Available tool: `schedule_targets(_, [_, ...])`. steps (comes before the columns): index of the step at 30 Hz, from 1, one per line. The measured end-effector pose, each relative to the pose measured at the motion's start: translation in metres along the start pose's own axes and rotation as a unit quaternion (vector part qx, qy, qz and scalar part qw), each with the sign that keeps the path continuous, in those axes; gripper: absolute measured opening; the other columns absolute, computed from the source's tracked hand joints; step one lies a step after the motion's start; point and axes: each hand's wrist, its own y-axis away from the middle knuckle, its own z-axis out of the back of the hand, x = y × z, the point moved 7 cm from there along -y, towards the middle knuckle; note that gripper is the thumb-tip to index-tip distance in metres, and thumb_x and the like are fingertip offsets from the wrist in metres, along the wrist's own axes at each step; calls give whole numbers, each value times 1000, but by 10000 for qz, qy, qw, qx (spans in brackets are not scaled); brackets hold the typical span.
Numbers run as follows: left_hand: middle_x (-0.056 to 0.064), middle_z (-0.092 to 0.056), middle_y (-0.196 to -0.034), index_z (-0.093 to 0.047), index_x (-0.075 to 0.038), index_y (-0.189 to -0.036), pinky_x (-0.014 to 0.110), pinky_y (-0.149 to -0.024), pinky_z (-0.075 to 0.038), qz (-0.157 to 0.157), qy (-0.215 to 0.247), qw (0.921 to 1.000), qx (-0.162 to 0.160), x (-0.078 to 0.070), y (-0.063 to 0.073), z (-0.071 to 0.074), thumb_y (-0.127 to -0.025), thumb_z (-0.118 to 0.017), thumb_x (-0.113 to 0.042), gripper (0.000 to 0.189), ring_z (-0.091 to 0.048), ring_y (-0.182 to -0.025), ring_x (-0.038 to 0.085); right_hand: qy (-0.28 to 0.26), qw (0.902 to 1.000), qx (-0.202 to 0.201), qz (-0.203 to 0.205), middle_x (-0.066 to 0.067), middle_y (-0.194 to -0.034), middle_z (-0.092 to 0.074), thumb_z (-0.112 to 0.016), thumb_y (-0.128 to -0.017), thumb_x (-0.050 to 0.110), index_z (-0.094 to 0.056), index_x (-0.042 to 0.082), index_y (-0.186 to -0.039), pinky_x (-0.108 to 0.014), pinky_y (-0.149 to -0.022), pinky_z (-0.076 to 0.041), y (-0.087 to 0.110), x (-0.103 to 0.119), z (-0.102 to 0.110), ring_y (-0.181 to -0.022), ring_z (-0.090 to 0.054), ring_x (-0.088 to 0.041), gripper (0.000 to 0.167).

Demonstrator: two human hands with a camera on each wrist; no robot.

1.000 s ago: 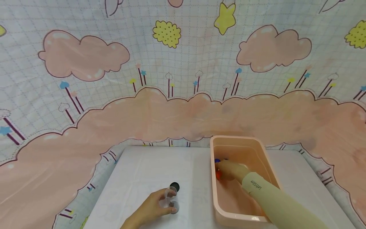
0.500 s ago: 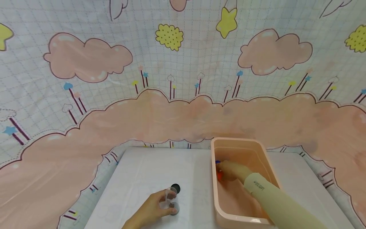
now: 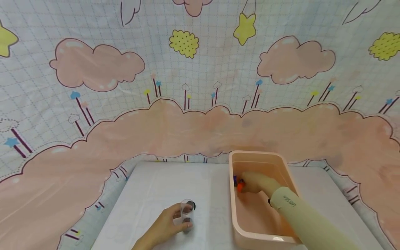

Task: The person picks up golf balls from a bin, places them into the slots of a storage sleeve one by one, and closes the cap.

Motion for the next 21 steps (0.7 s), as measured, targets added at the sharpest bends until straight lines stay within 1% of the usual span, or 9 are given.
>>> schedule_targets(1, [0,-66,-138,-62,-19,-134,32,-103,-56,-11,36,10000,-16,-1,-1,0,-91,-77,-44,51,-62,-125,15,-69,10000,-16,24,3,-71,-55,-85,-86,18,-67,12,-87,-31,-70,-50,1,1,2,-68,-55,-16,18])
schedule_targets(4, [3,-65,-138,-60,-17,-136,31,-103,-56,-68,169,9998,-71,-4,-2,1,-92,-77,-42,54,-65,-121,22,-133,9997,-201,96,4,-75,-57,-86,-84,18,-70,13,-90,-31,-74,-51,3,1,8,-73,-55,-15,18])
schedule_targets(5, [3,-65,-137,-60,-17,-137,31,-102,-56,-67,200,9997,-90,-5,-2,2,-92,-77,-42,54,-65,-120,25,-203,9993,-269,136,4,-77,-58,-87,-83,17,-70,13,-92,-32,-75,-52,4,2,10,-75,-55,-15,19])
schedule_targets(6, [2,-66,-136,-60,-19,-137,30,-101,-57,-60,205,9997,-118,-6,-3,2,-92,-77,-42,53,-66,-119,25,-380,9986,-283,222,4,-79,-59,-86,-83,13,-71,11,-96,-32,-75,-52,5,3,12,-75,-55,-16,20])
schedule_targets(8, [5,-66,-134,-59,-18,-138,31,-100,-58,-82,226,9996,-153,-8,-3,3,-92,-78,-42,55,-66,-118,32,-493,9979,-347,246,4,-83,-60,-86,-83,13,-69,12,-98,-34,-78,-54,7,2,15,-79,-56,-16,23])
schedule_targets(11, [5,-66,-130,-58,-16,-140,32,-98,-58,-42,191,9996,-193,-10,-4,3,-91,-78,-43,58,-66,-118,30,-759,9961,-286,356,3,-86,-62,-84,-83,10,-67,11,-103,-35,-78,-55,12,3,19,-81,-57,-17,26])
schedule_targets(15, [6,-68,-123,-58,-13,-139,35,-98,-59,15,158,9997,-206,-14,-5,3,-91,-78,-44,60,-67,-114,25,-956,9941,-250,447,3,-89,-64,-83,-83,9,-66,10,-106,-32,-78,-54,17,5,25,-82,-57,-16,28])
schedule_targets(18, [6,-70,-119,-57,-13,-137,36,-98,-59,40,118,9996,-246,-18,-4,4,-91,-78,-45,59,-68,-112,23,-1076,9930,-232,420,2,-91,-65,-82,-84,9,-67,10,-107,-31,-78,-54,21,6,30,-83,-57,-16,27])
schedule_targets(21, [5,-70,-119,-56,-14,-137,34,-98,-59,53,110,9995,-289,-21,-3,5,-91,-78,-45,60,-68,-112,24,-1273,9910,-230,332,0,-96,-66,-81,-86,9,-67,10,-110,-33,-81,-57,25,5,34,-86,-59,-17,28])
